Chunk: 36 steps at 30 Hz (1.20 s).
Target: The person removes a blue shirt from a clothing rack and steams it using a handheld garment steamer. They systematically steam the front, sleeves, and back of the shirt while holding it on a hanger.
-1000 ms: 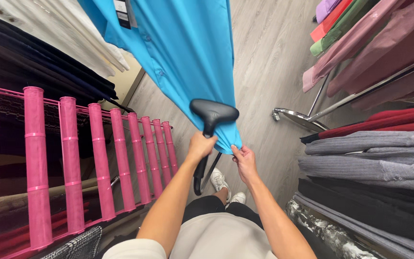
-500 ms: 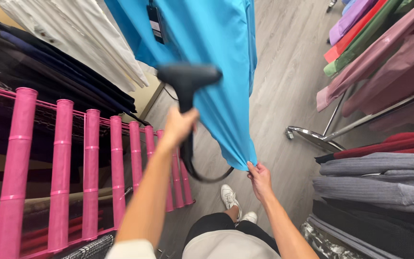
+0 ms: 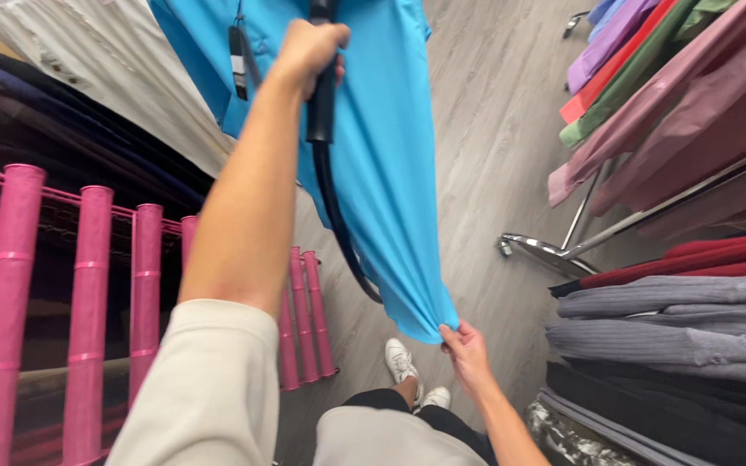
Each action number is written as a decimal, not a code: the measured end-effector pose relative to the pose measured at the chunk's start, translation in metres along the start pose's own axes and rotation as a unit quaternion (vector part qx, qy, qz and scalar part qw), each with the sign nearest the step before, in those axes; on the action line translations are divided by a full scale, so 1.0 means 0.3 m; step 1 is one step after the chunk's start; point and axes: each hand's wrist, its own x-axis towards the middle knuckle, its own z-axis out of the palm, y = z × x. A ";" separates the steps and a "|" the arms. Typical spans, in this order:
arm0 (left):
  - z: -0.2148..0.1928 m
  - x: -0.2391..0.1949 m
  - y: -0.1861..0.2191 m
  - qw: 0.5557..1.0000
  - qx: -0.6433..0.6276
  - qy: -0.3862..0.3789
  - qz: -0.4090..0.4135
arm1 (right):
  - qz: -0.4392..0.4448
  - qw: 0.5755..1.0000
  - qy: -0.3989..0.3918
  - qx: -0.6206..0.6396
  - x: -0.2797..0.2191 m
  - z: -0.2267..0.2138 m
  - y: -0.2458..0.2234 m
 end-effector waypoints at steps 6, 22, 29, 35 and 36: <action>0.028 -0.072 -0.203 0.999 0.015 -0.021 -0.048 | 0.003 0.999 0.002 -0.034 0.021 0.048 -0.098; 0.118 -0.261 -0.840 0.981 0.138 -0.016 -0.133 | 0.002 0.999 0.046 -0.010 0.170 0.170 -0.021; 0.180 -0.432 -1.065 0.969 0.170 -0.087 -0.159 | 0.021 0.997 0.072 0.008 0.221 0.133 0.012; 0.197 -0.601 -1.145 0.962 0.160 -0.110 -0.191 | 0.040 0.995 0.092 0.008 0.237 0.125 0.009; 0.191 -0.635 -1.165 0.962 0.159 -0.110 -0.191 | 0.040 0.995 0.092 0.007 0.233 0.122 0.015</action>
